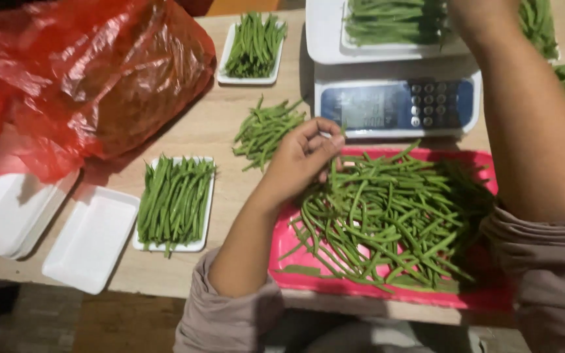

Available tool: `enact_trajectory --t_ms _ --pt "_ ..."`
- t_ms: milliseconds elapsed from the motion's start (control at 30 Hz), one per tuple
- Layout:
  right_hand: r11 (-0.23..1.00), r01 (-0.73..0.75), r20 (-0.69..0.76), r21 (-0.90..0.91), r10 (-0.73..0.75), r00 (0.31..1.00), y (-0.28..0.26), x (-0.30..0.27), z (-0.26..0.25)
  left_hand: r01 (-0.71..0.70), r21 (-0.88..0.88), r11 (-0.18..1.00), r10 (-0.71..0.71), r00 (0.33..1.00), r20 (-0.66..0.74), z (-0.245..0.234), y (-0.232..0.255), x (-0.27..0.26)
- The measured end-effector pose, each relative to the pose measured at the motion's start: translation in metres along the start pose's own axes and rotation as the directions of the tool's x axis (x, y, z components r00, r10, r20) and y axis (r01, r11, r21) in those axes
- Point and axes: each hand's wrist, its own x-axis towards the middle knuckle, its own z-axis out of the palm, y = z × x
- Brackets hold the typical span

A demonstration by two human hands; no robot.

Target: Sorting and weighing green beans into trays on a production table.

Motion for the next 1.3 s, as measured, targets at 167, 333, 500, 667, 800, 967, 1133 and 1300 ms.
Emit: enact_trajectory --t_ms 167,333,500,667,800,967,1133,1300 --pt "0.975 0.049 0.137 0.218 -0.081 0.987 -0.061 -0.064 -0.042 0.041 -0.089 0.995 -0.043 0.999 -0.019 0.006 0.000 0.000" --pt "0.921 0.038 0.245 0.388 -0.143 0.959 -0.086 -0.111 -0.080 0.119 -0.019 0.993 -0.118 0.993 0.020 0.013 0.017 -0.005" --pt "0.935 -0.153 0.520 0.319 -0.038 0.853 -0.105 -0.149 -0.110 0.155 -0.109 0.982 -0.150 0.987 0.054 0.018 0.018 -0.002" --pt "0.860 -0.211 0.509 0.465 -0.064 0.858 -0.106 -0.171 -0.096 0.223 -0.094 0.970 -0.220 0.974 0.045 0.033 0.025 -0.007" --pt "0.877 -0.058 0.502 0.476 -0.217 0.837 -0.106 -0.178 -0.087 0.224 -0.052 0.973 -0.225 0.974 -0.001 0.039 0.029 -0.010" --pt "0.878 -0.028 0.498 0.478 -0.244 0.832 -0.104 -0.184 -0.079 0.199 -0.055 0.978 -0.200 0.980 -0.011 0.038 0.025 -0.010" --pt "0.840 -0.164 0.503 0.517 -0.143 0.852 -0.103 -0.183 -0.078 0.143 -0.099 0.985 -0.148 0.988 -0.037 0.037 0.021 -0.012" --pt "0.833 -0.276 0.596 0.479 -0.078 0.799 -0.097 -0.181 -0.077 0.008 -0.073 0.997 -0.013 0.998 -0.065 0.032 0.012 -0.008"
